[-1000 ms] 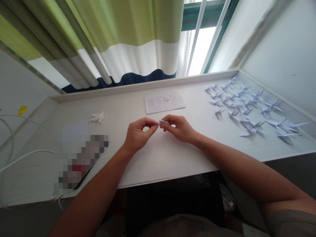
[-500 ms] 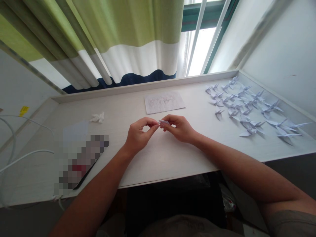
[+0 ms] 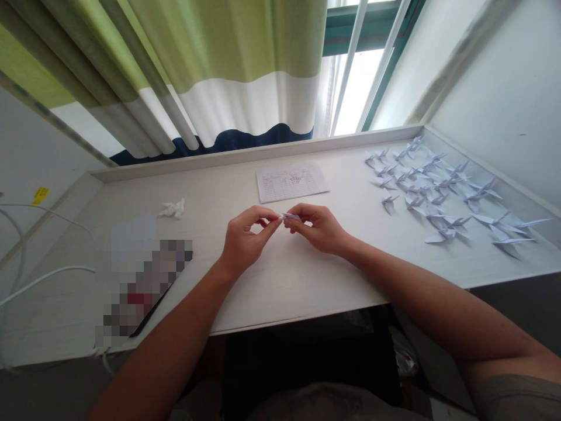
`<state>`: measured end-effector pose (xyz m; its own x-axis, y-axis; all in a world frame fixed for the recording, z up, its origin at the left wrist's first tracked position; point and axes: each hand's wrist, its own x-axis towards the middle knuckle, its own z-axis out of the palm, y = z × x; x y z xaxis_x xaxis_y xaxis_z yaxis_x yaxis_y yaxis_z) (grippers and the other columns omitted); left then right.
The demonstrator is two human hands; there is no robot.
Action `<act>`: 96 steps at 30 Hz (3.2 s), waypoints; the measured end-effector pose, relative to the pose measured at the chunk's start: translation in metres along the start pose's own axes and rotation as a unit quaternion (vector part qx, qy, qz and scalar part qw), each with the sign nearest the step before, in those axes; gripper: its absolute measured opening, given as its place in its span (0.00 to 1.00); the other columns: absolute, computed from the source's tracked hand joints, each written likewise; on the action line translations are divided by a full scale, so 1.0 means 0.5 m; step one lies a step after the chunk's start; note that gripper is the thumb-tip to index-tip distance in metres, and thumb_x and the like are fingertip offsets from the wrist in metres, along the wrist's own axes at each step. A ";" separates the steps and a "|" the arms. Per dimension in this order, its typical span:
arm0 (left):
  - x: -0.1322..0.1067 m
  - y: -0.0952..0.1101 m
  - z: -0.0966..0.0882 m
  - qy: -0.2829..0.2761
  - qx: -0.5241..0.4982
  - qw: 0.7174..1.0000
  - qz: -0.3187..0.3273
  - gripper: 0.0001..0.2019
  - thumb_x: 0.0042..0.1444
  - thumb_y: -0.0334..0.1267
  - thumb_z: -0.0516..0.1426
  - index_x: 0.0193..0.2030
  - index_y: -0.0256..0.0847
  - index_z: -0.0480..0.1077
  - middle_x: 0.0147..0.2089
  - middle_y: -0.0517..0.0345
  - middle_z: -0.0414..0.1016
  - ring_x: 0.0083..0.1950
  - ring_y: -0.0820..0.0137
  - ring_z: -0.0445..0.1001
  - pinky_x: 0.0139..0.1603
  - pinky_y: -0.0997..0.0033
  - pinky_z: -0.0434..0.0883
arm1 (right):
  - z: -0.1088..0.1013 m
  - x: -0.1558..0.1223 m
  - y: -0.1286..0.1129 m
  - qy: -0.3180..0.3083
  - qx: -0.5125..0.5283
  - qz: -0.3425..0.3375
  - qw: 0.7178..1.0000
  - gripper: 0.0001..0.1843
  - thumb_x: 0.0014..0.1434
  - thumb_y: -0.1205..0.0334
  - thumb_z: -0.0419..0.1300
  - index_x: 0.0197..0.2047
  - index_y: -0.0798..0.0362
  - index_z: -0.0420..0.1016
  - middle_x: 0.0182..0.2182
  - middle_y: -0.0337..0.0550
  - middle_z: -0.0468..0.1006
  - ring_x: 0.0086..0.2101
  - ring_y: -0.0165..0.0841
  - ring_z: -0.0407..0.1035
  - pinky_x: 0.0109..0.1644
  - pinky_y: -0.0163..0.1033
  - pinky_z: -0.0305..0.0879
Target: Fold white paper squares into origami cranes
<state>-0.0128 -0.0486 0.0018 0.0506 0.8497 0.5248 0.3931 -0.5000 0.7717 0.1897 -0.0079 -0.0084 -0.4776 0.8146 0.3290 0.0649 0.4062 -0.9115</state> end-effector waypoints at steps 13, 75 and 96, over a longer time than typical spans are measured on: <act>0.000 -0.002 0.003 -0.020 -0.040 0.998 -0.038 0.04 0.62 0.38 0.67 0.36 0.43 0.80 0.44 0.53 0.85 0.44 0.65 0.83 0.45 0.65 0.80 | 0.007 0.000 0.003 0.002 0.008 -0.003 1.000 0.20 0.67 0.42 0.65 0.37 0.53 0.78 0.31 0.42 0.82 0.31 0.33 0.76 0.38 0.41 0.73; 0.012 0.005 0.001 -0.070 -0.180 0.960 -0.205 0.09 0.59 0.44 0.65 0.35 0.40 0.79 0.30 0.56 0.81 0.33 0.69 0.77 0.37 0.68 0.73 | -0.002 0.008 -0.004 -0.031 0.180 0.073 0.980 0.20 0.61 0.44 0.73 0.37 0.55 0.82 0.31 0.42 0.83 0.29 0.30 0.76 0.36 0.38 0.77; 0.001 -0.007 0.001 0.010 0.014 0.999 -0.035 0.06 0.61 0.41 0.68 0.39 0.43 0.82 0.38 0.56 0.86 0.39 0.66 0.83 0.42 0.67 0.80 | 0.000 0.008 0.002 -0.024 0.172 0.077 0.982 0.21 0.60 0.43 0.73 0.37 0.55 0.82 0.30 0.41 0.82 0.29 0.29 0.75 0.35 0.37 0.76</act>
<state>-0.0139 -0.0464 -0.0008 0.0037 0.8783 0.4782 0.4206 -0.4352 0.7960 0.1880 -0.0042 -0.0082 -0.5272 0.8311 0.1769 -0.1561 0.1099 -0.9816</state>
